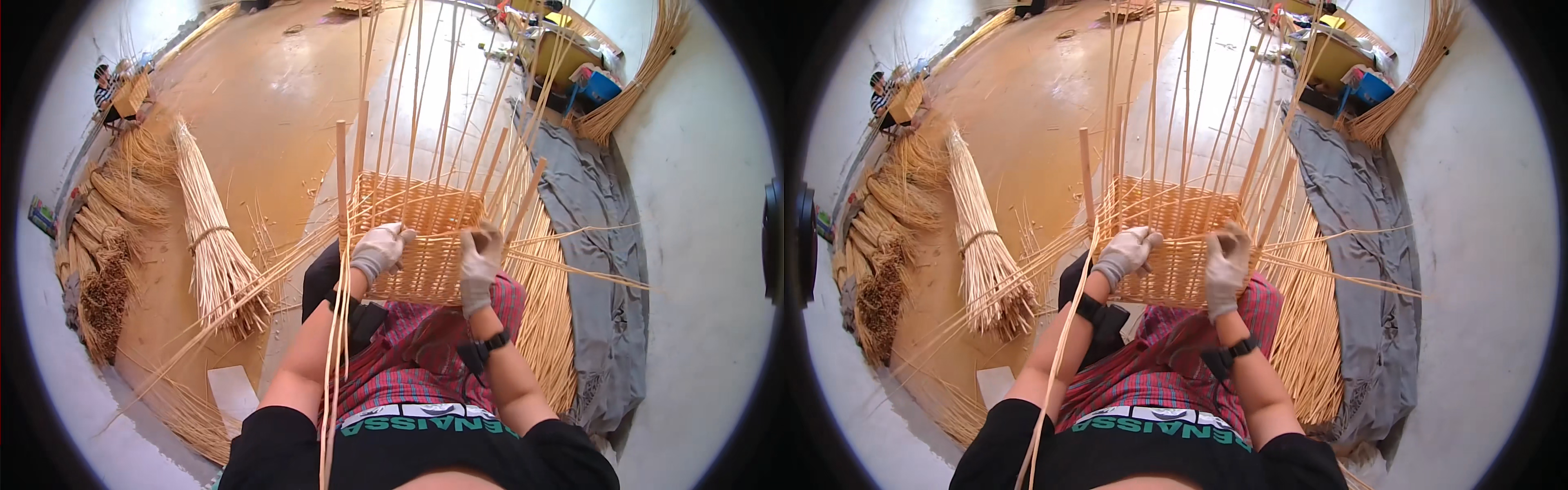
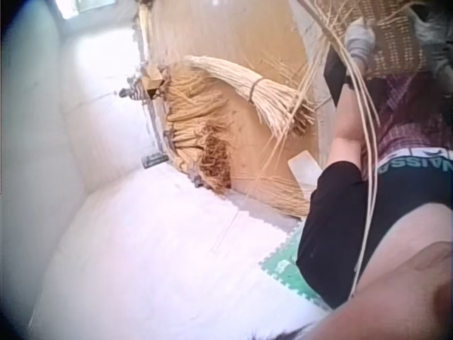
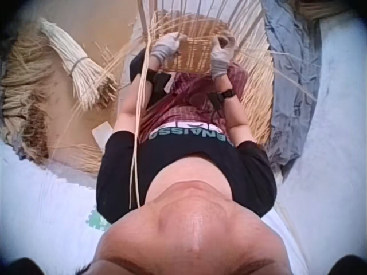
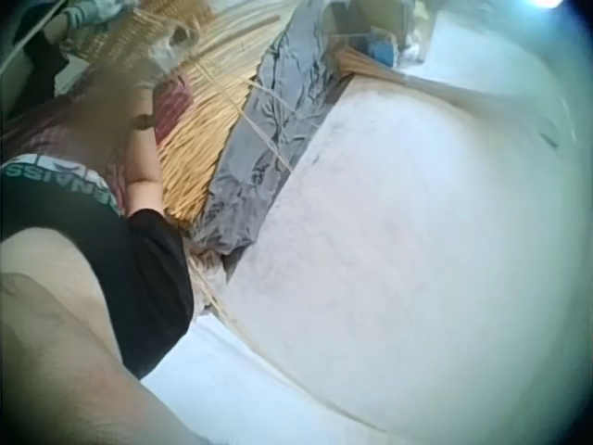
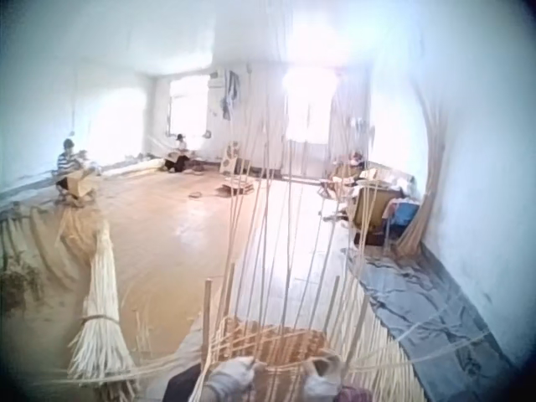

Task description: Weaving a wicker basket and trimming the excess material with pliers.

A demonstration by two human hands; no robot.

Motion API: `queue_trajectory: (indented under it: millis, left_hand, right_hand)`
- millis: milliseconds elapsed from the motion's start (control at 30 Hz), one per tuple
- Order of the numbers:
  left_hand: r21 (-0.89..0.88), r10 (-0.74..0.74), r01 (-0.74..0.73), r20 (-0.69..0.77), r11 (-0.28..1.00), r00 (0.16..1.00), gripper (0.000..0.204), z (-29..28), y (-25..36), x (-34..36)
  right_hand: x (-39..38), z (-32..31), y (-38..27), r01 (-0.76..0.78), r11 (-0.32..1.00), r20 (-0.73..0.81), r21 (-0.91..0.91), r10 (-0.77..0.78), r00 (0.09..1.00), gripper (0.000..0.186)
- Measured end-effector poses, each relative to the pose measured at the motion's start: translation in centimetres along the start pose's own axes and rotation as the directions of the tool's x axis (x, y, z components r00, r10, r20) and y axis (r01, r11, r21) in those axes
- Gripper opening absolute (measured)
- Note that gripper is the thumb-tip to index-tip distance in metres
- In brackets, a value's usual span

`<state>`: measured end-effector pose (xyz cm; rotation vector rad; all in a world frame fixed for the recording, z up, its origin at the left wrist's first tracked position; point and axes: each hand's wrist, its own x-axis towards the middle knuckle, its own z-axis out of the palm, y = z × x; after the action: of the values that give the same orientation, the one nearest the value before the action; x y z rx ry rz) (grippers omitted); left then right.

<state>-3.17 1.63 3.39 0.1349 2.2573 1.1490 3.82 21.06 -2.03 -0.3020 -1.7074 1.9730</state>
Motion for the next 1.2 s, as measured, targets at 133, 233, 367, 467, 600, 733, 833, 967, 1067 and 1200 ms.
queue_trajectory:
  millis: [133, 233, 367, 467, 600, 733, 833, 967, 1067, 1200]
  left_hand:
    - [0.482, 0.429, -0.195, -0.442, 0.854, 0.788, 0.043, 2.9, -2.8, 1.3]
    - [0.184, 0.223, -0.166, -0.357, 0.969, 0.907, 0.041, 2.1, -2.8, 1.4]
    - [0.253, 0.361, -0.258, -0.667, 0.932, 0.652, 0.04, 4.1, -0.4, -1.6]
    - [0.513, 0.664, -0.433, -0.459, 0.741, 0.59, 0.069, 6.5, 0.5, -1.9]
    - [0.606, 0.553, -0.342, -0.2, 0.718, 0.809, 0.089, 10.0, 2.4, -1.9]
    - [0.566, 0.633, -0.458, -0.154, 0.686, 0.758, 0.082, 9.6, 1.6, -2.0]
    - [0.707, 0.595, -0.369, -0.091, 0.604, 0.799, 0.079, 10.4, 2.8, -1.6]
    - [0.665, 0.398, -0.204, -0.153, 0.719, 0.905, 0.084, 10.5, 5.1, -2.1]
    - [0.727, 0.46, -0.184, -0.2, 0.662, 0.865, 0.082, 10.8, 3.8, -0.9]
    - [0.707, 0.412, -0.172, -0.183, 0.686, 0.893, 0.073, 10.6, 5.0, -0.8]
  right_hand:
    - [5.3, 7.6, -7.9, 0.706, 0.324, 0.506, -0.63, -0.518, 0.689, 0.057]
    - [5.5, 6.4, -7.9, 0.392, 0.915, 0.195, -0.092, -0.369, 0.909, 0.057]
    - [2.1, -5.5, 0.6, 0.04, 0.996, -0.082, 0.084, -0.033, 0.996, 0.038]
    - [1.6, -5.1, -2.4, 0.004, 0.995, -0.084, -0.102, -0.012, 0.996, 0.015]
    - [3.5, -5.5, -4.6, -0.107, 0.987, 0.029, -0.118, 0.111, 0.993, 0.011]
    - [-0.7, -6.9, -3.8, -0.202, 0.979, -0.023, -0.031, 0.201, 0.979, 0.012]
    - [2.1, -7.2, -2.1, -0.107, 0.993, -0.029, -0.044, 0.106, 0.994, 0.02]
    - [8.7, -1.8, -6.2, 0.596, 0.153, 0.42, -0.788, -0.574, 0.703, 0.049]
    - [6.7, -4.4, -7.7, 0.262, 0.941, 0.12, -0.214, -0.241, 0.963, 0.048]
    - [-1.9, -11.2, -3.1, 0.031, 0.951, -0.237, -0.309, -0.109, 0.965, 0.028]
